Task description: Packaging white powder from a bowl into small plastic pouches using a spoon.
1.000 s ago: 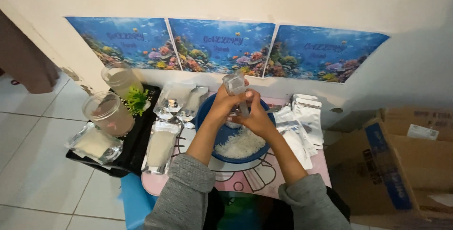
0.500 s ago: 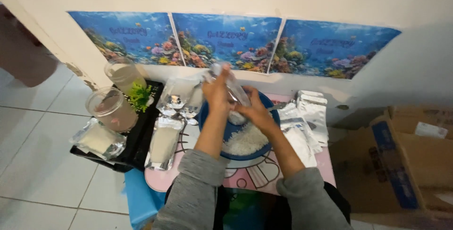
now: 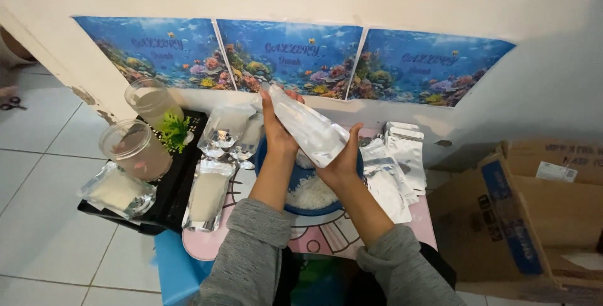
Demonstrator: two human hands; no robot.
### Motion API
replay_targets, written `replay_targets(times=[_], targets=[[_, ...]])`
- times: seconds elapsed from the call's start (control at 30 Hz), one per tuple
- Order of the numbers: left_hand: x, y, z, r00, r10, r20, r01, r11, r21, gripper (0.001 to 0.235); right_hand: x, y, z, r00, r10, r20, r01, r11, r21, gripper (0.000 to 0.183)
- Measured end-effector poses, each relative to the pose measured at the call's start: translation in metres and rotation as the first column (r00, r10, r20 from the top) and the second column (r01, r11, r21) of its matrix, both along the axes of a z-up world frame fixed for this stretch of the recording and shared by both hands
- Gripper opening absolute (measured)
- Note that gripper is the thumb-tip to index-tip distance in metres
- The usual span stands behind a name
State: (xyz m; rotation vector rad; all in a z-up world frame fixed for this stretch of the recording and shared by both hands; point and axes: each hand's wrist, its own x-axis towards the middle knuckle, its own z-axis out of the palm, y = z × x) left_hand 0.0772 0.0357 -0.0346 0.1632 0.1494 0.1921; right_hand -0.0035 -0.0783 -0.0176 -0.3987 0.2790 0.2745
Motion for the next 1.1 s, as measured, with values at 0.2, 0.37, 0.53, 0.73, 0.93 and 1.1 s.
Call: replay_targets(times=[0.2,0.37,0.53,0.73,0.93,1.1], targets=[[0.002,0.01,-0.003,0.968,-0.032,0.251,0.023,0.999,0.039,0.06,0.0,-0.004,0.008,0.989,0.148,0.008,-0.148,0.989,0.01,0.099],[0.003,-0.009,-0.016,0.964,-0.16,0.213,0.162,0.987,0.008,0.064,0.002,-0.009,-0.006,0.983,0.184,0.028,-0.174,0.961,-0.216,0.09],[0.003,-0.019,-0.02,0.925,-0.274,0.263,0.26,0.962,0.088,0.071,0.015,-0.022,-0.029,0.974,0.222,0.042,-0.173,0.852,-0.494,0.08],[0.005,-0.011,-0.017,0.904,-0.282,0.322,0.263,0.96,0.1,0.065,0.041,-0.035,-0.063,0.951,0.305,0.05,-0.159,0.621,-0.767,0.067],[0.003,-0.017,-0.029,0.889,-0.356,0.288,0.316,0.932,0.176,0.075,0.047,-0.071,-0.105,0.938,0.346,0.029,-0.094,0.333,-0.938,0.054],[-0.003,-0.009,-0.02,0.895,-0.36,0.265,0.303,0.924,0.232,0.074,0.09,-0.058,-0.113,0.914,0.405,0.016,-0.009,0.061,-0.998,0.043]])
